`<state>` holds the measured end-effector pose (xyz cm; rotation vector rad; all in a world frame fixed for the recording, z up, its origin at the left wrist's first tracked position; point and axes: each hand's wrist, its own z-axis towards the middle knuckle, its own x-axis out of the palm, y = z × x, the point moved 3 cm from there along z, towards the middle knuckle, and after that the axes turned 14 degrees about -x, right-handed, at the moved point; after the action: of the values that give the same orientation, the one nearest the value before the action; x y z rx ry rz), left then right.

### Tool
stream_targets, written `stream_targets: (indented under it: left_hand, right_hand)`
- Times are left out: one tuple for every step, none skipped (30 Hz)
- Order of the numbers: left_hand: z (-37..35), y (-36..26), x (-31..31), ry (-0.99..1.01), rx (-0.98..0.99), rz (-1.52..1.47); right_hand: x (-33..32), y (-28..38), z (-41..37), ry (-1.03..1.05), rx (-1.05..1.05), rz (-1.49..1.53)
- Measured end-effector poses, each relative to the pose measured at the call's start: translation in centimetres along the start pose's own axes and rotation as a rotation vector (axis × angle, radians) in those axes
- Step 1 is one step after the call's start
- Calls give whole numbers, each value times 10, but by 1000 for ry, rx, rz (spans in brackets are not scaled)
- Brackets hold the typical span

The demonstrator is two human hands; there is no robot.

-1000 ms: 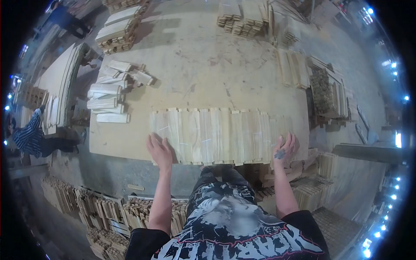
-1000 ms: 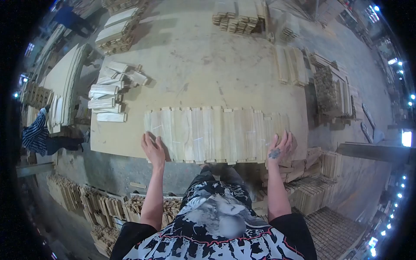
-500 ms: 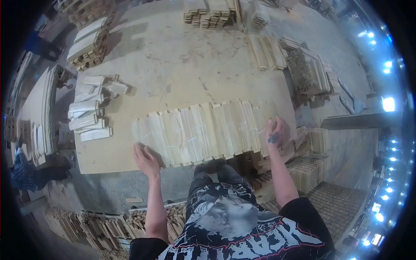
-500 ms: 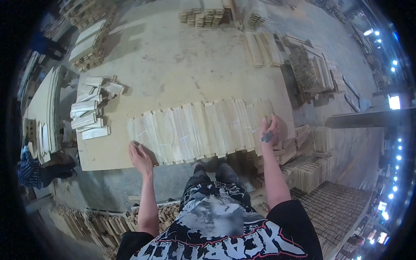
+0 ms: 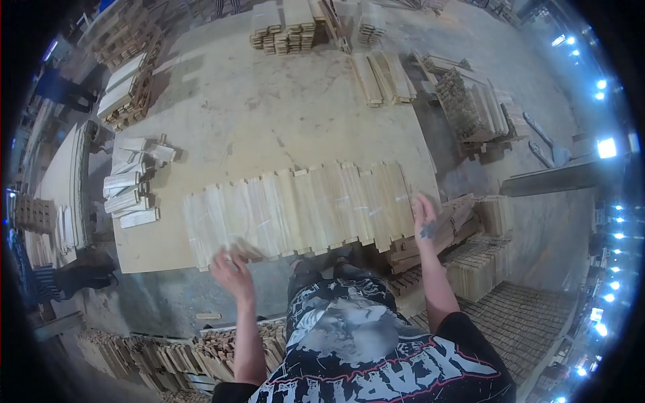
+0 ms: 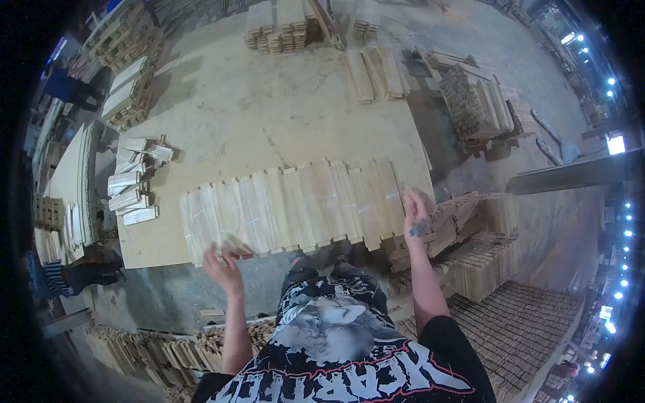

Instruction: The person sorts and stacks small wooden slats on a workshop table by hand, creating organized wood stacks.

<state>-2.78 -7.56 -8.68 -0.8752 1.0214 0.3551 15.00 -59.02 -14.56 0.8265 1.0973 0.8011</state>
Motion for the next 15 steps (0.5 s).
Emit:
stream_targets:
  left_hand:
    - [-24,-10,1,84,-25,-90]
    - [-48,-17,7,168,-52,-180]
    - [-73,-16,17,255,-79,-215]
    - [-93,-16,32,341,-107,-250]
    - [-107,-19,46,452,-282,-386]
    - [-119,-26,59,559,-459,-522]
    - [-131,-31,69,663,-639,-657]
    - [-134,-42,72,688,-759,-741]
    - [-133,-54,75,710,-878,-825]
    - [-131,-65,75,730,-996,-909]
    - [-129,-67,78,734,-1053,-943]
    - [-128,-68,82,737,-1110,-979]
    - [-126,-68,84,739,-1167,-1016]
    - [-125,-67,85,731,-1172,-1008]
    - [-125,-67,83,725,-1179,-999]
  right_hand:
    - [-9,-4,-11,-11,56,49]
    - [-17,-9,-25,-45,105,63]
    - [-27,-14,-40,-77,153,74]
    - [-35,-18,-55,-109,200,84]
    - [-39,-23,-70,-107,293,132]
    - [-40,-26,-86,-104,384,180]
    - [-39,-29,-96,-100,475,228]
    - [-36,-25,-101,-29,558,313]
    - [-35,-14,-104,43,638,400]
    - [-31,-5,-106,115,716,488]
    - [-25,-4,-108,168,734,517]
    - [-18,-4,-106,221,750,545]
    - [-12,-4,-102,275,763,573]
    - [-9,-4,-98,296,785,594]
    - [-7,-4,-94,292,791,600]
